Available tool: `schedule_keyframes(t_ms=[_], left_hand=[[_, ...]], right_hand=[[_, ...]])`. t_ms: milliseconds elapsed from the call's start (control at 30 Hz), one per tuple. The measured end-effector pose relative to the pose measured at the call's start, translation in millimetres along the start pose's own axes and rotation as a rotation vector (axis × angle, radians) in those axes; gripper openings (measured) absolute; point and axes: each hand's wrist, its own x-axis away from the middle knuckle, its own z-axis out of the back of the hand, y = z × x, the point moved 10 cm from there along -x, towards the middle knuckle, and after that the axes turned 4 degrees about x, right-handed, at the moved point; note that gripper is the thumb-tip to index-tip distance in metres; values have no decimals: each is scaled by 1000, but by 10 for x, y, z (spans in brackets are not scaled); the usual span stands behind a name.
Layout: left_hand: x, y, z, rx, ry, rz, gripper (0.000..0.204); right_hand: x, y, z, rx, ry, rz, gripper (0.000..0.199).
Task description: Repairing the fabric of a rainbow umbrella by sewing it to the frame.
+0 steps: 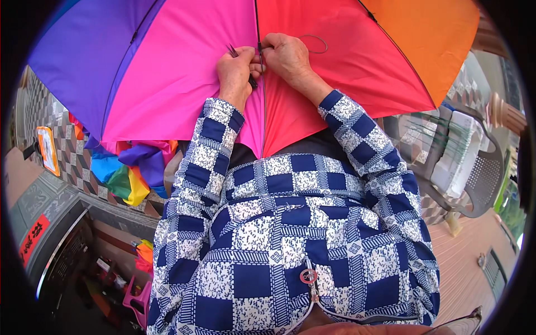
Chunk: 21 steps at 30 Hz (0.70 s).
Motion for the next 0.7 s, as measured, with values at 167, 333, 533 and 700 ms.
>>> schedule_keyframes(t_ms=[167,333,533,700], left_hand=[[-85,4,-53,-93,-13,-11,9],[-36,15,-47,-48,15,-36,8],[44,67,0,26,67,-104,8],[75,93,-19,66,75,-120,10]], right_hand=[[-15,-16,28,-2,-9,25,15],[22,-73,163,-20,-68,110,14],[146,-332,415,276,-65,286,13],[76,-330,250,303,-63,224,13]])
